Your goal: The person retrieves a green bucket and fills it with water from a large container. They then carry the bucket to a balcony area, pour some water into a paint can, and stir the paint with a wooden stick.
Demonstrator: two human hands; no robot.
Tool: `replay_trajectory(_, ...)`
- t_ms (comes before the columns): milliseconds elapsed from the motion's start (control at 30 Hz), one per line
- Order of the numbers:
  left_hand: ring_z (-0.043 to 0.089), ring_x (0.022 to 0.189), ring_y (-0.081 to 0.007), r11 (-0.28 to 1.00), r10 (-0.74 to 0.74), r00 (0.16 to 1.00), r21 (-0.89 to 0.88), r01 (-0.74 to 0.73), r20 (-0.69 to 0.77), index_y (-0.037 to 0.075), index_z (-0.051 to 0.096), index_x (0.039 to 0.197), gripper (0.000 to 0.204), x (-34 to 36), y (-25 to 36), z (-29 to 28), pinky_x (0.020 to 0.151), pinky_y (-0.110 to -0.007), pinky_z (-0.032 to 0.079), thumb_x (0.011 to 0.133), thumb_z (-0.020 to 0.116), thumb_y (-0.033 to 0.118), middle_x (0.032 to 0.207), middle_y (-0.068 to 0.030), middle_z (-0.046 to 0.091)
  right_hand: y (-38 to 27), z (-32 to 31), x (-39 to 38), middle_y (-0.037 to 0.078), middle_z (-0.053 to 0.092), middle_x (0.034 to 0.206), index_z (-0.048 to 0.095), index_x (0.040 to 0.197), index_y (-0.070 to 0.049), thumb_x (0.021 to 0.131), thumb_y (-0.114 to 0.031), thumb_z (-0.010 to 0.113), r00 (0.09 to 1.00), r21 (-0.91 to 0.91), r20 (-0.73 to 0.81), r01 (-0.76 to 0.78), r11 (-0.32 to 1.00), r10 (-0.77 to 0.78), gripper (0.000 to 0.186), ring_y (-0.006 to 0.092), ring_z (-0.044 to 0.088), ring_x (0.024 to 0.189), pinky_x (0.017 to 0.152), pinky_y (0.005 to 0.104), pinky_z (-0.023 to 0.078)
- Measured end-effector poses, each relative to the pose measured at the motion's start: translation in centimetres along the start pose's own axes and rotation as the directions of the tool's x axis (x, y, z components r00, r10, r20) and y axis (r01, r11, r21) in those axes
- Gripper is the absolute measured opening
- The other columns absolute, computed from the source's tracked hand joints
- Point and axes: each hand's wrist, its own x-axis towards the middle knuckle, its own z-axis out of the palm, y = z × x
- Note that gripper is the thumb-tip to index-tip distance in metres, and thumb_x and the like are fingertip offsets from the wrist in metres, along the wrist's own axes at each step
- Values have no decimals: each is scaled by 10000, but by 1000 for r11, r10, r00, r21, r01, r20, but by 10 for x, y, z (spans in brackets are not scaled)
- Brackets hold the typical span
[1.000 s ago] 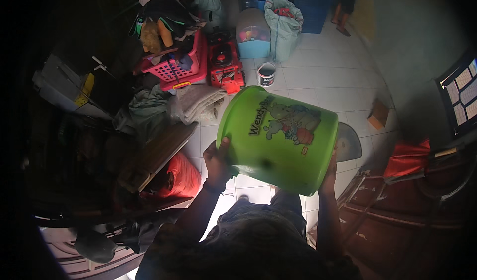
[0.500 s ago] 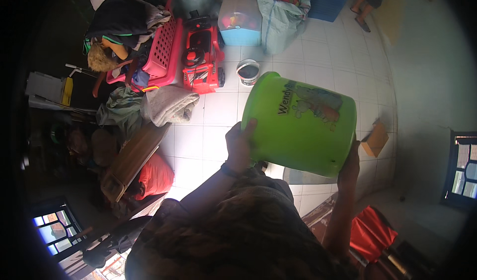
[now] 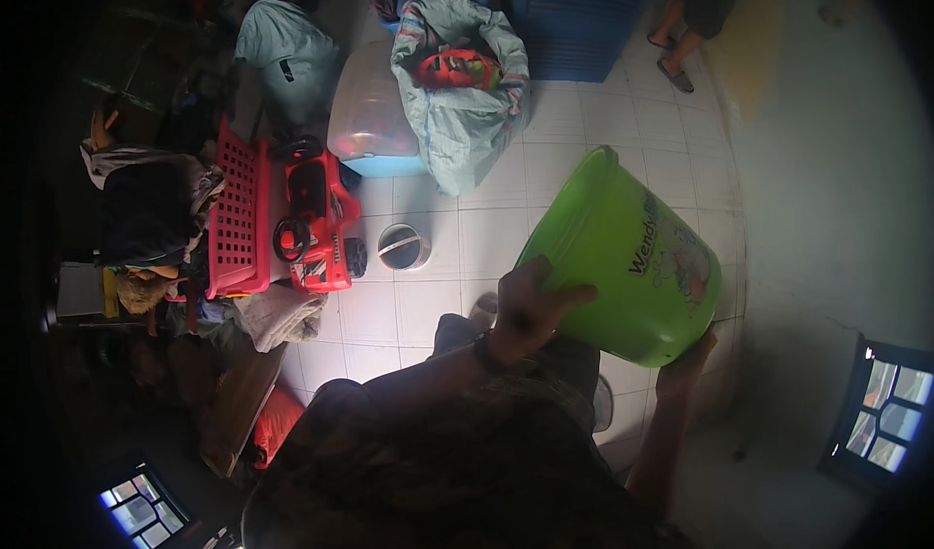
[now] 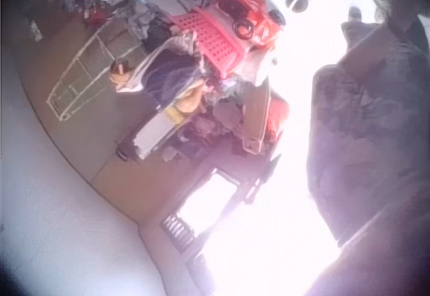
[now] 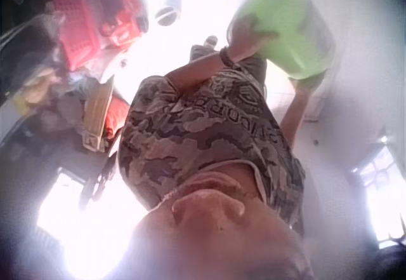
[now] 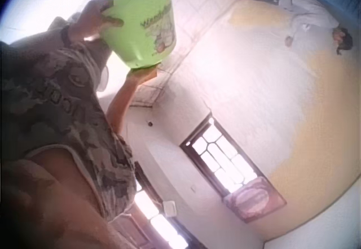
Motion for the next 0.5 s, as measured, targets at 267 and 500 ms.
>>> replay_trajectory(267, 659, 758, -272, 992, -25, 980, 113, 48, -199, 42, 630, 820, 380, 177, -18, 129, 680, -414, 517, 643, 841, 303, 794, -99, 655, -33, 18, 259, 146, 475, 1356, 374, 1419, -31, 915, -121, 569, 882, -428, 430, 388, 816, -193, 548, 262, 501, 1218, 991, 386, 452)
replay_trajectory(500, 620, 932, -372, 942, -323, 879, -31, 334, -350, 40, 572, 1000, 480, 167, -8, 127, 742, -464, 504, 616, 842, 138, 970, -179, 615, -13, 55, 369, 148, 481, 1349, 385, 1398, -5, 881, -213, 670, 600, -531, 793, 593, 605, 108, 626, 264, 487, 1229, 1028, 398, 413)
